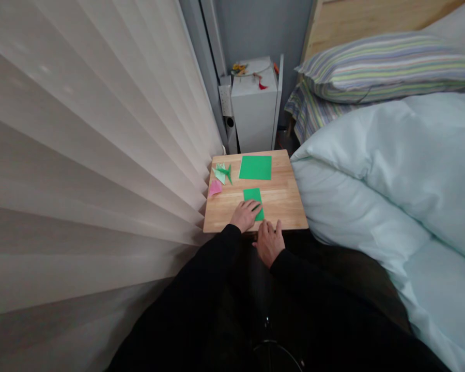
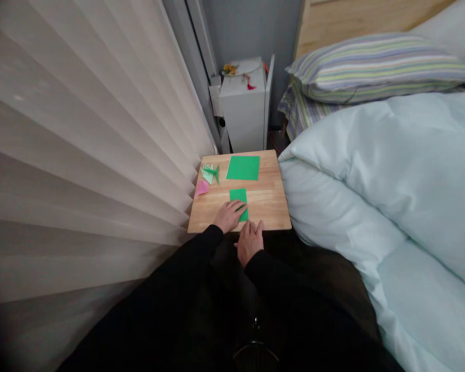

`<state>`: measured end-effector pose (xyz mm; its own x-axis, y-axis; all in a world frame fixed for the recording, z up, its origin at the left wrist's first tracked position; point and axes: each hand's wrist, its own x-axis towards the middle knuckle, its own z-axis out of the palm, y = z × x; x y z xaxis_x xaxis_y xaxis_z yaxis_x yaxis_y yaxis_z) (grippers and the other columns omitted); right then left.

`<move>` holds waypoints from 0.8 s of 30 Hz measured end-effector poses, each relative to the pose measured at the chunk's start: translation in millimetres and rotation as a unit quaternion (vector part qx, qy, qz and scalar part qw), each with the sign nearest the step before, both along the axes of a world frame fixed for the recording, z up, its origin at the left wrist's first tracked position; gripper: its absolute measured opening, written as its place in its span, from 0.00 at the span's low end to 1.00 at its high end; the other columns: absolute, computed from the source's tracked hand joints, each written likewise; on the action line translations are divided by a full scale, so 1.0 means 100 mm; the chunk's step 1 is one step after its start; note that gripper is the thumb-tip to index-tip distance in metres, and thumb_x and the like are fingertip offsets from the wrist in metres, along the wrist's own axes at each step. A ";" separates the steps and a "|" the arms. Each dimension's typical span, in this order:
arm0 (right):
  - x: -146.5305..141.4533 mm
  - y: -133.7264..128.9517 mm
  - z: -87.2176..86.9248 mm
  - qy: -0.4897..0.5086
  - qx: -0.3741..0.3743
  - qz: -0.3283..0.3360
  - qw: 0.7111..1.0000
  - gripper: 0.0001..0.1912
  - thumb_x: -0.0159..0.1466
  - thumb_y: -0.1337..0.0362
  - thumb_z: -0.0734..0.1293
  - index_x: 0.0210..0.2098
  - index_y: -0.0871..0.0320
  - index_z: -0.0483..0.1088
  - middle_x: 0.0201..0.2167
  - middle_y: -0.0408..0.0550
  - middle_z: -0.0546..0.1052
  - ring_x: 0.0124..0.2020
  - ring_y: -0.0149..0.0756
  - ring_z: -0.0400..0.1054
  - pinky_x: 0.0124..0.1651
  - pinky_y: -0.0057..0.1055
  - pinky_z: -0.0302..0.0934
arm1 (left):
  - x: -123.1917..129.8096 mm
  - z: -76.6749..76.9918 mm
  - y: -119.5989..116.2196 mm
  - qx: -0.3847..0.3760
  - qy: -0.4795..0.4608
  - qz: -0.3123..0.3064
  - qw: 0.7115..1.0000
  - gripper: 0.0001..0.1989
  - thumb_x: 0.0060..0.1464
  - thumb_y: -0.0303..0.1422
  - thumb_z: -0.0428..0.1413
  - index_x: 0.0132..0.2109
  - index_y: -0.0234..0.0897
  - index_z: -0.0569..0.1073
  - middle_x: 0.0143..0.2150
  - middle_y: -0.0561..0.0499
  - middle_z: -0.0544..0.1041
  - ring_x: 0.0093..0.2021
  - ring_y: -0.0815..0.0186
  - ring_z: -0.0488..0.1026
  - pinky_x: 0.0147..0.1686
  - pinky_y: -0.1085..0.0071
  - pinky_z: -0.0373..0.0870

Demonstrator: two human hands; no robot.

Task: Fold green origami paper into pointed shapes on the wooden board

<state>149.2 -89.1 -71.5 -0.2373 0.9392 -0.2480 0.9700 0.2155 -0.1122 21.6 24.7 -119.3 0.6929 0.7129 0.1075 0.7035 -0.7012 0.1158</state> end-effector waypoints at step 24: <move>0.16 0.42 0.06 0.090 0.040 -0.039 0.994 0.22 0.74 0.63 0.54 0.55 0.62 0.75 0.56 0.66 0.77 0.59 0.56 0.68 0.69 0.64 0.44 | 0.24 0.11 0.35 0.000 0.002 0.107 0.994 0.24 0.68 0.33 0.47 0.68 0.34 0.67 0.69 0.38 0.69 0.65 0.48 0.64 0.59 0.51 0.63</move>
